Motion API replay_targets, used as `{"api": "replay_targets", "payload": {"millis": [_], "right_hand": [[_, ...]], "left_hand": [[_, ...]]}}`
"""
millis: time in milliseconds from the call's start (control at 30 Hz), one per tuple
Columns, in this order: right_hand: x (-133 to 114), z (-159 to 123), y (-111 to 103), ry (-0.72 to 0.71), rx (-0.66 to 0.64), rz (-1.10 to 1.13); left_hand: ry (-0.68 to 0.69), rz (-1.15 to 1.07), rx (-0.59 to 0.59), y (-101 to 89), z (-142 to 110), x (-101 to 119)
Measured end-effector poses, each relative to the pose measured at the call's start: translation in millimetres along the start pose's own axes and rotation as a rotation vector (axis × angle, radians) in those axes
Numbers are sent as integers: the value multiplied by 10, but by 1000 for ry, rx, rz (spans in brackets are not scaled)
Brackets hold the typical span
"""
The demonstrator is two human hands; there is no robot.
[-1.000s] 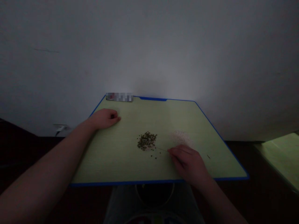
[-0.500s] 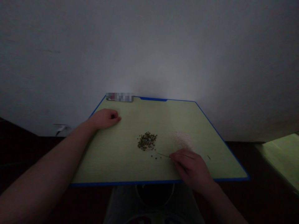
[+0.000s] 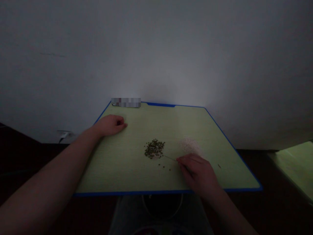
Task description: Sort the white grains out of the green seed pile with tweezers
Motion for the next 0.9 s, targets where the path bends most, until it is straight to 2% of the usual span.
{"api": "replay_targets", "payload": {"millis": [200, 433, 900], "right_hand": [[-62, 32, 44, -24, -11, 24], [-24, 55, 78, -16, -12, 19], [-96, -11, 45, -51, -19, 55]], "left_hand": [[-5, 5, 7, 3, 7, 2], [-16, 10, 6, -9, 4, 11], [-6, 10, 14, -20, 10, 15]]}}
Point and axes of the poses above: each hand's wrist, its own z-axis towards the middle knuckle, its own y-axis out of the palm, x = y × z, the point moved 8 cm from there along z, towards the middle knuckle, and after that the axes turned 4 degrees about z, right-handed, at the moved point
